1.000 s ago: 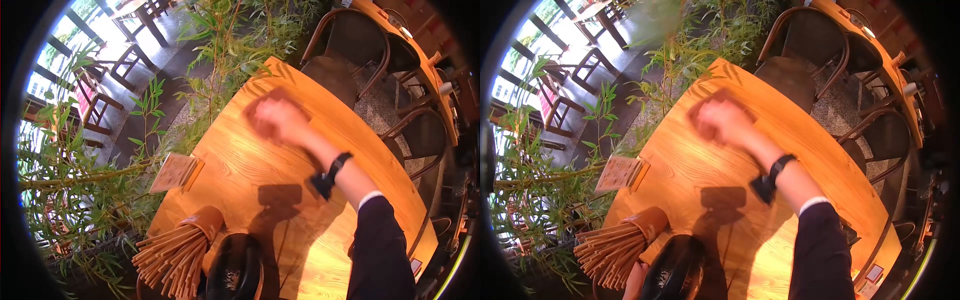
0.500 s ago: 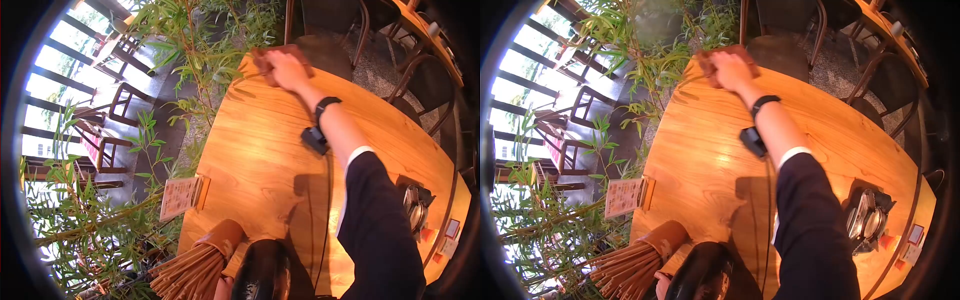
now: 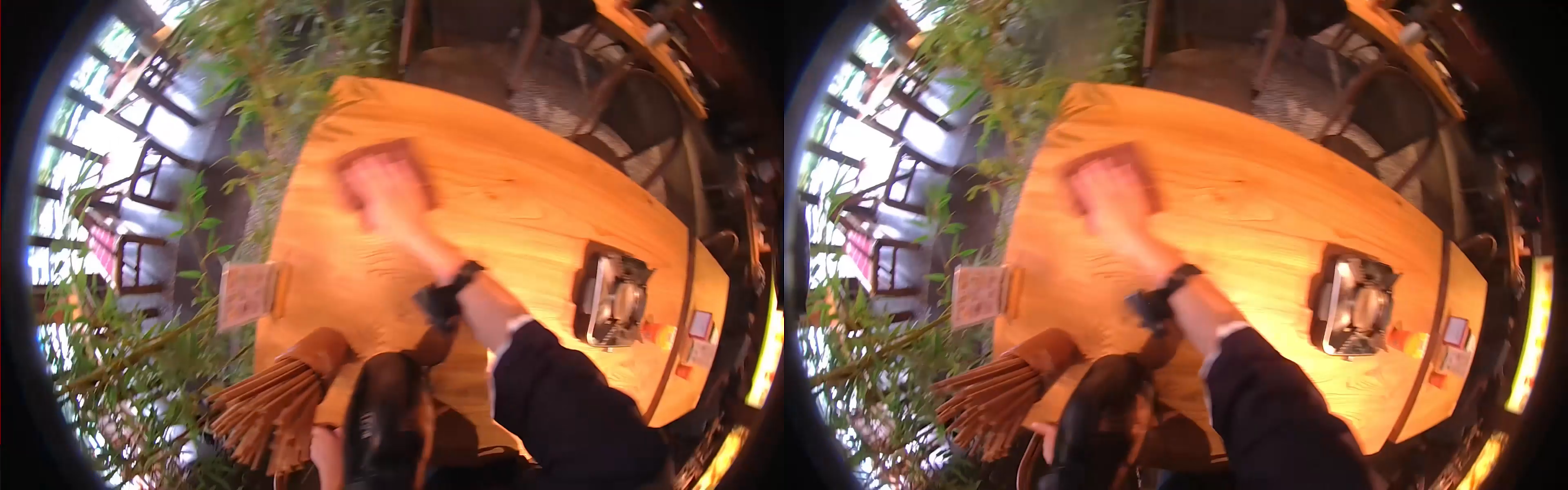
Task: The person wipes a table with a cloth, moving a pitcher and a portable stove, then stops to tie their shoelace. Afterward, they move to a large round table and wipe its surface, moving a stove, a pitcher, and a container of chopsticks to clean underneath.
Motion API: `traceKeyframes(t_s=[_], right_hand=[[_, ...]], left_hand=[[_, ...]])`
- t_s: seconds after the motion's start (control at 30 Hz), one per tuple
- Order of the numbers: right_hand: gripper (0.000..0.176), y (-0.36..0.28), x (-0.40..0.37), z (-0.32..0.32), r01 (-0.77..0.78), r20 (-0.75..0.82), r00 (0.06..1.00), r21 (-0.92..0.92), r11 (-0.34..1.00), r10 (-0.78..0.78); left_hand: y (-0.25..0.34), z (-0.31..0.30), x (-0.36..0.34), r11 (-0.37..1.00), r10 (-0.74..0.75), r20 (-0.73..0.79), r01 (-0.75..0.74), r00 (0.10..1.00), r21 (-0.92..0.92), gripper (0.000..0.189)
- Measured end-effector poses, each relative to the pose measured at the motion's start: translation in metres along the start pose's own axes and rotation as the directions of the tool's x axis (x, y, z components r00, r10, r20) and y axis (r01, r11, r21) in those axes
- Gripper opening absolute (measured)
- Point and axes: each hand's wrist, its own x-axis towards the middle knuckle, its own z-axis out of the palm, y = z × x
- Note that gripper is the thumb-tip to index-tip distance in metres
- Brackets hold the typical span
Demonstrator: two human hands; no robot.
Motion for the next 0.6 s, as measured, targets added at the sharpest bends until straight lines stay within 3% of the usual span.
traceKeyframes(t_s=[0.03,0.1,0.13,0.2,0.27,0.3,0.33,0.37,0.47,0.5,0.57,0.6], right_hand=[[0.038,-0.006,-0.007,0.018,0.077,0.060,0.994,0.241,0.967,-0.095],[0.037,0.003,-0.032,0.002,0.263,0.039,0.960,0.227,0.938,-0.278],[0.037,0.019,-0.030,-0.015,0.249,0.042,0.964,0.205,0.946,-0.263],[0.039,0.079,-0.018,-0.063,0.148,0.369,0.892,0.308,0.940,-0.261],[0.037,0.142,-0.006,-0.104,-0.108,0.277,0.958,0.127,0.986,0.070],[0.038,0.179,-0.021,-0.105,-0.183,0.042,0.982,-0.058,0.981,0.186],[0.040,0.201,-0.028,-0.119,-0.246,-0.073,0.969,-0.276,0.929,0.235],[0.043,0.219,-0.043,-0.136,-0.409,-0.035,0.906,-0.331,0.850,0.422],[0.050,0.229,-0.072,-0.160,-0.695,-0.206,0.649,-0.552,0.460,0.733],[0.050,0.232,-0.073,-0.155,-0.696,-0.201,0.655,-0.537,0.477,0.729],[0.051,0.236,-0.089,-0.128,-0.826,-0.483,0.497,-0.518,0.222,0.721],[0.050,0.232,-0.096,-0.114,-0.756,-0.523,0.632,-0.576,0.310,0.571]], left_hand=[[-0.004,0.004,0.002,0.999,0.042,-0.059,-0.042,0.997,-0.002,0.025],[-0.004,0.010,0.006,0.997,0.071,-0.102,-0.069,0.992,0.019,0.026],[-0.004,0.011,0.007,0.997,0.082,-0.116,-0.080,0.990,0.023,0.026],[-0.002,0.013,0.009,0.995,0.099,-0.122,-0.095,0.987,0.037,0.027],[-0.001,0.014,0.010,0.993,0.118,-0.134,-0.113,0.984,0.044,0.027],[-0.002,0.014,0.011,0.991,0.127,-0.142,-0.122,0.982,0.048,0.028],[-0.005,0.014,0.012,0.990,0.134,-0.144,-0.128,0.980,0.052,0.028],[-0.008,0.013,0.012,0.989,0.144,-0.149,-0.137,0.978,0.054,0.029],[-0.019,0.012,0.011,0.987,0.158,-0.153,-0.152,0.976,0.046,0.030],[-0.022,0.014,0.009,0.987,0.161,-0.156,-0.155,0.975,0.045,0.031],[-0.029,0.015,0.005,0.985,0.174,-0.159,-0.170,0.972,0.038,0.032],[-0.031,0.016,0.004,0.984,0.177,-0.160,-0.175,0.971,0.032,0.032]])
